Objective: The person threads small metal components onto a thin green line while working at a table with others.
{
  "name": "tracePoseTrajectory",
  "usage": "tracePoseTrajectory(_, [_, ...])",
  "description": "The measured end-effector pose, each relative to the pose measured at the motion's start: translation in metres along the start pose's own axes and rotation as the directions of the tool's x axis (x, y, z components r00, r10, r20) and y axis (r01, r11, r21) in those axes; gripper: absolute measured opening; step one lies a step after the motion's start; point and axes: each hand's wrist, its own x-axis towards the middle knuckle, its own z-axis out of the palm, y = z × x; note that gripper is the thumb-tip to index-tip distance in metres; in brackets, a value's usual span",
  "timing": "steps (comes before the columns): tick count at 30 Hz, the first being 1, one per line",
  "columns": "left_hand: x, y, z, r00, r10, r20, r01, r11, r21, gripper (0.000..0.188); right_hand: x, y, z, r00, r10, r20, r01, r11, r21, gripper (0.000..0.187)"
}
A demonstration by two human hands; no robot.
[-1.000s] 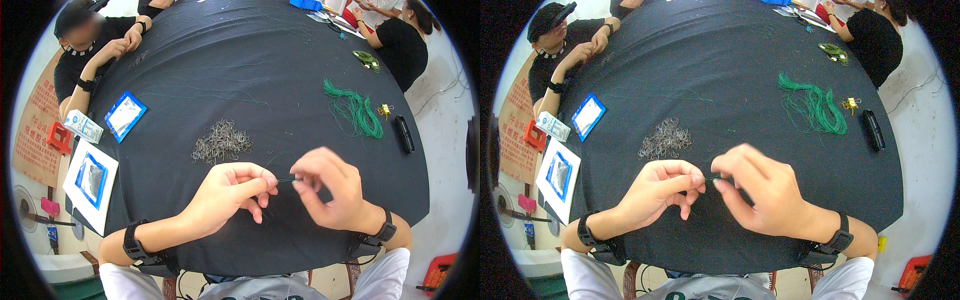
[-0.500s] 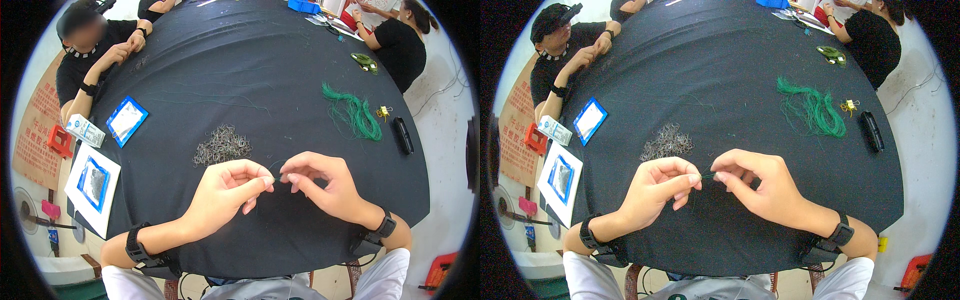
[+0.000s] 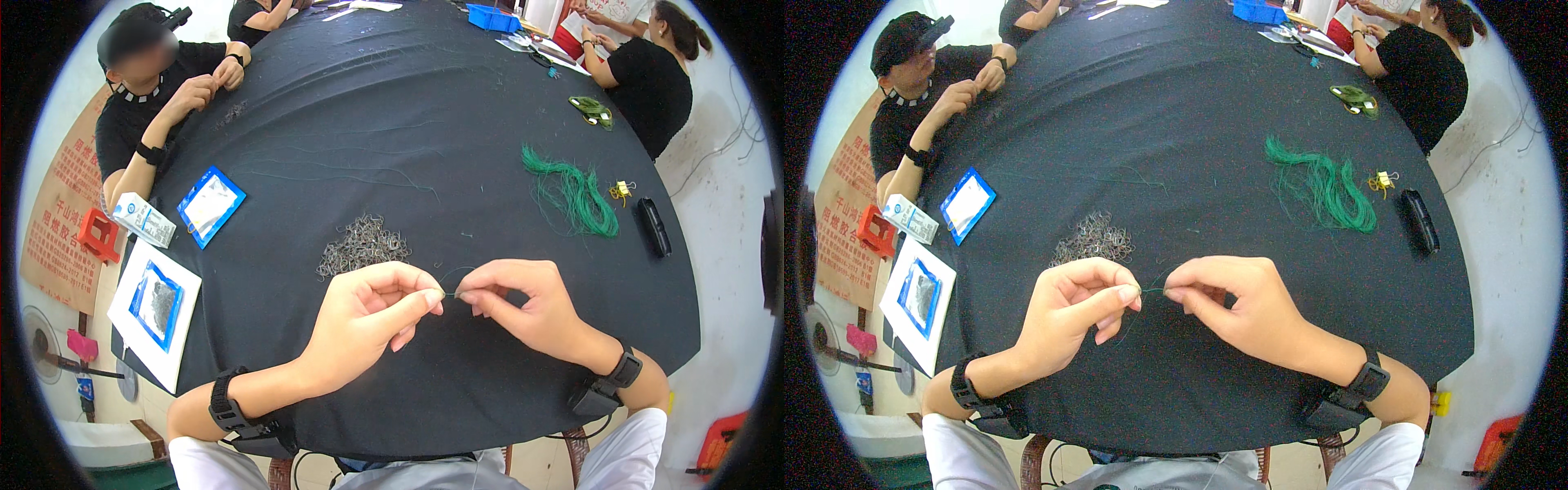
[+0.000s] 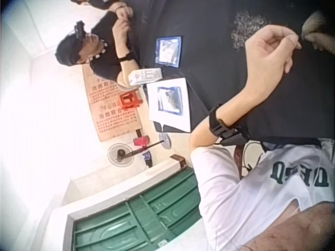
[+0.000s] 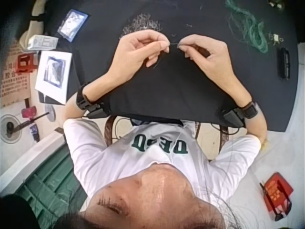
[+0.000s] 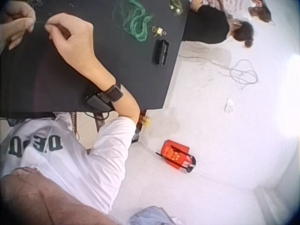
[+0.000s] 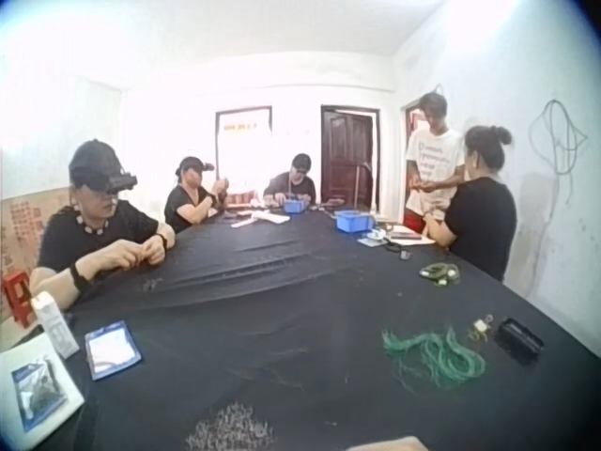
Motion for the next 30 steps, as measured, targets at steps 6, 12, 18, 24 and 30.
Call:
tracePoseTrajectory(6, [0.0,-0.003,0.001,0.995,0.093,-0.026,-0.094,0.994,-0.047,0.013,-0.001,0.0,0.005,0.925,-0.373,0.073,0.374,0.858,-0.351,0.012])
tracePoseTrajectory(12, [0.003,-0.008,0.005,0.961,0.263,-0.086,-0.244,0.952,0.183,0.009,-0.005,-0.007,0.009,0.9,-0.425,0.101,0.422,0.787,-0.45,0.013])
tracePoseTrajectory(18, [0.006,-0.009,0.002,0.791,0.609,0.063,-0.516,0.608,0.604,0.009,-0.007,-0.011,0.012,0.882,-0.46,0.097,0.449,0.762,-0.467,0.016])
tracePoseTrajectory(24, [0.005,-0.004,0.004,0.727,0.665,0.171,-0.577,0.457,0.677,0.011,-0.008,-0.009,0.012,0.898,-0.427,0.108,0.423,0.767,-0.482,0.018])
tracePoseTrajectory(30, [0.006,-0.005,0.002,0.682,0.692,0.234,-0.62,0.378,0.688,0.013,-0.008,-0.009,0.012,0.9,-0.421,0.117,0.42,0.76,-0.497,0.018])
